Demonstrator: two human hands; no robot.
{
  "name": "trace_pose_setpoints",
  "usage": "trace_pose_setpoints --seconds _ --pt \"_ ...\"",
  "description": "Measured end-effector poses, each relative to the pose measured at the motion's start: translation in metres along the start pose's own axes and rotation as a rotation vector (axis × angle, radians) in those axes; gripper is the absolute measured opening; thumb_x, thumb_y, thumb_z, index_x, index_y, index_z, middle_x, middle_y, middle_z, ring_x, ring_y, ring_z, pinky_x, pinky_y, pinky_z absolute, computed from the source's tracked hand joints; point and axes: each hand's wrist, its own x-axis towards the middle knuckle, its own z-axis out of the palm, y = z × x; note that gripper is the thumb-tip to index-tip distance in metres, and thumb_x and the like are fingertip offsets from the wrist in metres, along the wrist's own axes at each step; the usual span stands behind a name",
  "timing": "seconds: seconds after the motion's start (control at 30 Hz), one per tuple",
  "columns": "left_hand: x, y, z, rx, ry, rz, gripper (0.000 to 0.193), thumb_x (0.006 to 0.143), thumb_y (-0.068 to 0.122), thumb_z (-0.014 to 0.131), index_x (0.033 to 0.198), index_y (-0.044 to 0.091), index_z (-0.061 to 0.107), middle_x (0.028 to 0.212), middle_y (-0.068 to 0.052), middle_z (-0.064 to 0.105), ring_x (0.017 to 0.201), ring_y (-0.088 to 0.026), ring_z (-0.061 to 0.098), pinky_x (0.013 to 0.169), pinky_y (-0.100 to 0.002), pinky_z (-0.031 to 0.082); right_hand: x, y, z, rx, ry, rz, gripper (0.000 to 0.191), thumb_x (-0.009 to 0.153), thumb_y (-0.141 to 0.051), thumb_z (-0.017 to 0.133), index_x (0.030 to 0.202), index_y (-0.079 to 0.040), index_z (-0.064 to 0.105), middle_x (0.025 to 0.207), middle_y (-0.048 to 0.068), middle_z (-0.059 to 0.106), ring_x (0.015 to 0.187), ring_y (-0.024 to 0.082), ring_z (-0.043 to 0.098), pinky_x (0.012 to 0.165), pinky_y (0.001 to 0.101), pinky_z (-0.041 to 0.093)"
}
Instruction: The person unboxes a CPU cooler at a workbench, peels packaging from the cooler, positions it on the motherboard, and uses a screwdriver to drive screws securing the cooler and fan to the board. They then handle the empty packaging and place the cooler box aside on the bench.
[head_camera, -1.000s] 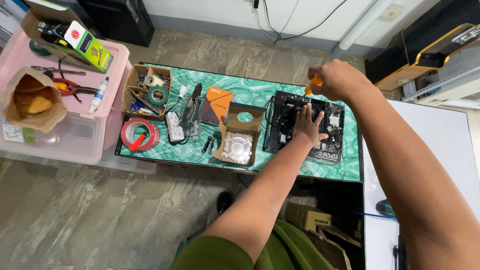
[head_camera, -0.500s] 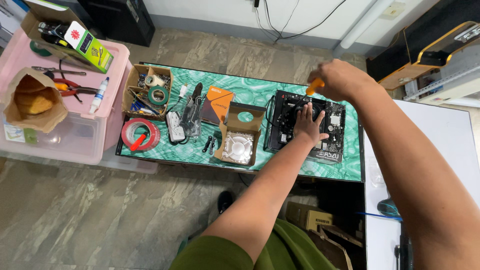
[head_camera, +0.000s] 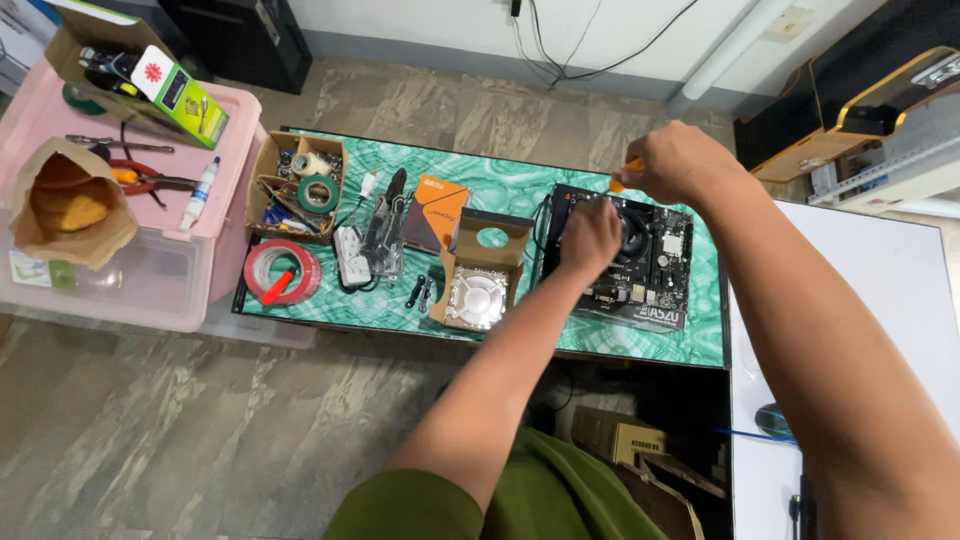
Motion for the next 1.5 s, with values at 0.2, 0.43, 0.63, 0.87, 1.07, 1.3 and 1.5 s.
trace_pose_setpoints --seconds 0.2,0.43,0.63,0.87,1.07,1.3,1.5 --pt "0.031 -0.026 -0.027 -0.115 -0.019 0.008 0.023 0.083 0.021 0.072 0.076 0.001 0.063 0.083 -0.02 0.069 0.084 -0.04 0.067 0.076 -0.05 0.055 0.001 0.018 0.017 0.068 0.198 -0.081 0.037 0.093 -0.048 0.068 0.11 -0.017 0.08 0.092 0.02 0.076 0.088 0.043 0.071 0.085 0.0515 0.058" --pt "0.055 -0.064 -0.031 -0.184 -0.136 0.237 0.022 0.082 0.008 0.072 0.103 0.005 0.075 0.097 -0.018 0.072 0.095 -0.04 0.068 0.08 -0.047 0.054 0.0 0.038 0.008 0.065 0.292 -0.068 0.041 0.093 -0.048 0.072 0.106 -0.011 0.081 0.085 0.023 0.075 0.082 0.042 0.072 0.084 0.0488 0.059" --pt "0.06 -0.078 -0.018 -0.12 -0.445 0.054 0.022 0.081 0.01 0.077 0.104 0.012 0.079 0.097 -0.015 0.076 0.091 -0.033 0.074 0.081 -0.042 0.058 0.005 0.027 0.015 0.076 0.211 -0.03 0.04 0.091 -0.048 0.073 0.105 -0.011 0.081 0.086 0.022 0.075 0.085 0.042 0.072 0.084 0.0493 0.058" --pt "0.056 -0.08 -0.014 -0.04 -0.518 0.051 0.019 0.083 0.01 0.076 0.102 0.011 0.078 0.097 -0.013 0.077 0.093 -0.032 0.073 0.082 -0.042 0.057 0.012 0.018 0.017 0.04 0.143 0.02 0.042 0.092 -0.049 0.073 0.106 -0.01 0.079 0.089 0.019 0.076 0.087 0.039 0.073 0.083 0.0484 0.059" --pt "0.052 -0.078 -0.014 -0.002 -0.496 0.026 0.014 0.085 0.01 0.075 0.098 0.012 0.078 0.094 -0.012 0.077 0.092 -0.031 0.073 0.081 -0.043 0.057 0.008 0.006 0.007 0.058 0.097 0.037 0.041 0.09 -0.047 0.075 0.107 -0.01 0.078 0.096 0.02 0.076 0.094 0.041 0.071 0.084 0.0501 0.058" --pt "0.046 -0.085 -0.008 -0.003 -0.459 0.049 0.012 0.083 0.011 0.075 0.095 0.011 0.076 0.095 -0.012 0.077 0.093 -0.032 0.073 0.081 -0.043 0.057 0.0 -0.004 -0.005 0.064 0.027 -0.014 0.034 0.087 -0.039 0.077 0.113 -0.016 0.077 0.1 0.019 0.076 0.095 0.04 0.073 0.087 0.0489 0.058" --pt "0.042 -0.085 -0.008 0.037 -0.461 0.04 0.017 0.085 0.005 0.068 0.099 0.013 0.075 0.096 -0.01 0.077 0.094 -0.031 0.073 0.081 -0.043 0.058 0.003 -0.001 0.0 0.044 -0.002 -0.044 0.035 0.084 -0.035 0.078 0.114 -0.017 0.077 0.101 0.018 0.077 0.097 0.039 0.073 0.088 0.0485 0.058"
